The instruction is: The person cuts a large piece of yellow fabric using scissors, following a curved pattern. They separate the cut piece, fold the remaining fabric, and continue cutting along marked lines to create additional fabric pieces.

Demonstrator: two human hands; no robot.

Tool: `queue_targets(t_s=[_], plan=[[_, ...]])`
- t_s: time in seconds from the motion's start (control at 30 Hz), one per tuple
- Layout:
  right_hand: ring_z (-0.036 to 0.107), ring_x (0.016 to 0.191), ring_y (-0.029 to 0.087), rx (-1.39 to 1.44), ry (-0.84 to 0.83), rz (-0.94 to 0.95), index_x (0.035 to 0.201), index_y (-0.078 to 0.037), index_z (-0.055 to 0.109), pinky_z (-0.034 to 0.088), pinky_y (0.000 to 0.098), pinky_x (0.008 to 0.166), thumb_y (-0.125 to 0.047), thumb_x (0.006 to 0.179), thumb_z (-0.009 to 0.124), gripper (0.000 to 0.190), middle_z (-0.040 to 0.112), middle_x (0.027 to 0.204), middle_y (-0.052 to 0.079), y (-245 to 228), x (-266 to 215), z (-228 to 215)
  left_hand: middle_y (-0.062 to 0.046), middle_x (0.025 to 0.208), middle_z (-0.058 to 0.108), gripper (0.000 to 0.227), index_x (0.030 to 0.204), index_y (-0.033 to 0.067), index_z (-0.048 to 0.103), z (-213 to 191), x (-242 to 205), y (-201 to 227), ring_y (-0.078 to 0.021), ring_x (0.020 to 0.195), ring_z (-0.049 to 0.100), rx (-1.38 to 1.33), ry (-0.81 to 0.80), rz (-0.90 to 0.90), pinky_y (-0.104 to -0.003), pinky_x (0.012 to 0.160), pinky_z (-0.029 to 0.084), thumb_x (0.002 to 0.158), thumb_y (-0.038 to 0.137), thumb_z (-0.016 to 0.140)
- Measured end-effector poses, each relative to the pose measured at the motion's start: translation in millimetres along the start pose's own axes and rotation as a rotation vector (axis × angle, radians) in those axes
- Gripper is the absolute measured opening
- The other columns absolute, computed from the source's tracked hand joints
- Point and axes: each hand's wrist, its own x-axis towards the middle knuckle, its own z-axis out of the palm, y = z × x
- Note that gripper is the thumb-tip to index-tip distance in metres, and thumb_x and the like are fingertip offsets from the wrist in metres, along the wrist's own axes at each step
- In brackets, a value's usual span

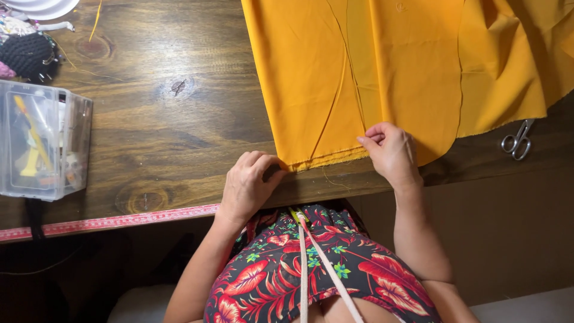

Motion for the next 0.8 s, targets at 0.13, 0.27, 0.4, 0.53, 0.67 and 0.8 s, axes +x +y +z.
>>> queue_targets(t_s=[0.13, 0.27, 0.4, 0.53, 0.67, 0.8], plan=[[0.069, 0.067, 0.017, -0.027, 0.044, 0.042, 0.090, -0.015, 0.075, 0.052, 0.0297, 0.063, -0.021, 0.089, 0.080, 0.008, 0.072, 0.074, -0.003, -5, -7, 3, 0.007, 0.089, 0.060, 0.033, 0.097, 0.0275, 0.067, -2, 1, 4, -0.0175, 0.083, 0.065, 0.014, 0.022, 0.026, -0.032, 0.067, 0.059, 0.072, 0.035, 0.087], [0.071, 0.070, 0.023, -0.043, 0.096, -0.005, 0.090, -0.014, 0.075, 0.053, 0.0340, 0.066, -0.020, 0.094, 0.077, 0.008, 0.071, 0.074, 0.002, -6, -13, 9, 0.008, 0.089, 0.059, 0.026, 0.093, 0.0274, 0.066, 3, -2, 7, -0.0154, 0.080, 0.062, 0.084, 0.081, 0.084, -0.029, 0.063, 0.058, 0.074, 0.033, 0.084], [0.071, 0.072, 0.027, 0.063, 0.056, -0.027, 0.095, -0.010, 0.072, 0.053, 0.0381, 0.066, -0.018, 0.096, 0.075, 0.009, 0.072, 0.076, 0.007, -6, -15, 5, 0.009, 0.086, 0.056, 0.013, 0.086, 0.0289, 0.065, 24, -13, 6, -0.0131, 0.072, 0.058, 0.230, 0.213, 0.170, -0.023, 0.059, 0.054, 0.080, 0.027, 0.077], [0.058, 0.059, 0.010, 0.250, -0.030, -0.027, 0.092, -0.011, 0.072, 0.049, 0.0250, 0.057, -0.014, 0.093, 0.075, 0.004, 0.070, 0.070, 0.003, 9, -8, 3, 0.004, 0.084, 0.057, 0.014, 0.084, 0.0245, 0.066, 20, -10, 16, -0.0153, 0.066, 0.057, 0.263, 0.339, 0.222, -0.023, 0.061, 0.054, 0.078, 0.014, 0.072], [0.052, 0.062, 0.003, 0.462, -0.112, -0.039, 0.107, -0.006, 0.067, 0.048, 0.0191, 0.060, -0.007, 0.088, 0.077, 0.021, 0.069, 0.077, 0.001, 12, -6, 5, 0.002, 0.088, 0.060, 0.017, 0.086, 0.0213, 0.067, 16, -10, 20, -0.0166, 0.067, 0.058, 0.242, 0.394, 0.220, -0.023, 0.065, 0.055, 0.074, 0.010, 0.072], [0.047, 0.057, -0.001, 0.447, -0.115, -0.064, 0.107, -0.007, 0.071, 0.044, 0.0147, 0.053, -0.008, 0.087, 0.078, 0.021, 0.069, 0.074, -0.002, 20, -3, 11, 0.001, 0.088, 0.060, 0.018, 0.086, 0.0199, 0.068, 16, -11, 21, -0.0177, 0.069, 0.059, 0.238, 0.389, 0.209, -0.025, 0.068, 0.055, 0.073, 0.008, 0.072]])
